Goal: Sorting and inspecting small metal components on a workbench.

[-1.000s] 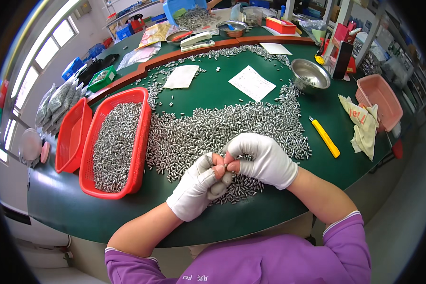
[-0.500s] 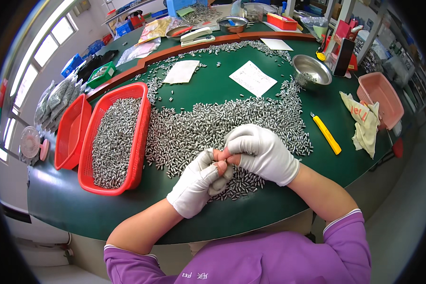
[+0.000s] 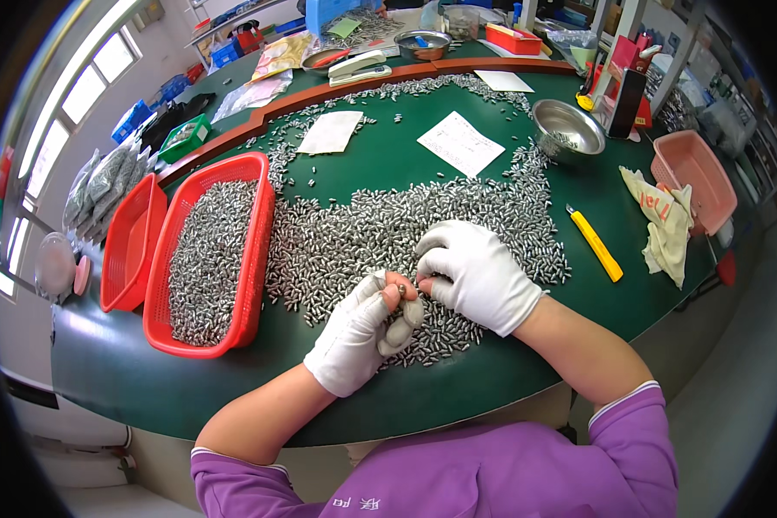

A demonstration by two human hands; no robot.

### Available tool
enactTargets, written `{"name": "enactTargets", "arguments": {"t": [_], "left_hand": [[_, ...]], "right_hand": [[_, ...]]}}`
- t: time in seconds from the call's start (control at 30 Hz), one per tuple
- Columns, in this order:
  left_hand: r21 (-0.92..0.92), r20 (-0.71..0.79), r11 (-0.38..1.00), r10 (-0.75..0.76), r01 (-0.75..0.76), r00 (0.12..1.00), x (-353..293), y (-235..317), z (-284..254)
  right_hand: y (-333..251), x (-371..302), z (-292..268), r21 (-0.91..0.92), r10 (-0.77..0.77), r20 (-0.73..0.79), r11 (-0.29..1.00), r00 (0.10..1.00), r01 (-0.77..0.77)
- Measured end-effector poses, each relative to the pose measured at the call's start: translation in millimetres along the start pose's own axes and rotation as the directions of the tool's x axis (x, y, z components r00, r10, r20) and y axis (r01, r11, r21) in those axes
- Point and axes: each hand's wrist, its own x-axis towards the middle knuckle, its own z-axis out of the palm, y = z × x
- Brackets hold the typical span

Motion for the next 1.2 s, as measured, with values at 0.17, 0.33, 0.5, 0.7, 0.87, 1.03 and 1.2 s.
{"name": "enactTargets", "arguments": {"t": [0.17,0.33,0.5,0.7,0.87,1.03,1.2], "left_hand": [[-0.049,-0.058,0.999,-0.021,0.018,0.998,-0.7,1.1,3.2],[-0.066,-0.037,0.998,-0.014,0.011,0.999,0.8,-0.4,2.1],[-0.065,-0.049,0.998,-0.011,0.008,0.999,1.2,-0.2,3.3],[-0.057,-0.034,0.997,0.046,-0.047,0.998,0.9,-1.2,3.5],[-0.102,-0.007,0.995,0.018,-0.019,1.000,-0.5,-0.2,-2.8],[-0.136,-0.027,0.989,0.058,-0.061,0.998,0.3,-1.8,-2.0],[-0.072,-0.029,0.996,0.042,-0.044,0.999,0.5,-0.7,1.3]], "right_hand": [[2.0,0.0,2.8,0.012,-0.082,-0.092,0.996,0.992,0.084],[-4.1,0.1,-1.1,0.006,-0.055,-0.037,0.998,0.998,0.055],[-2.6,0.5,1.9,0.008,-0.019,0.008,1.000,1.000,0.019],[-6.7,-1.0,-3.4,-0.063,-0.049,-0.008,0.997,0.999,0.048],[-8.7,-0.5,2.8,-0.098,-0.056,-0.045,0.994,0.997,0.051],[-8.3,5.1,-7.0,0.007,-0.088,-0.189,0.996,0.978,0.091],[-12.8,4.4,-10.3,0.130,-0.185,-0.301,0.964,0.935,0.233]]}}
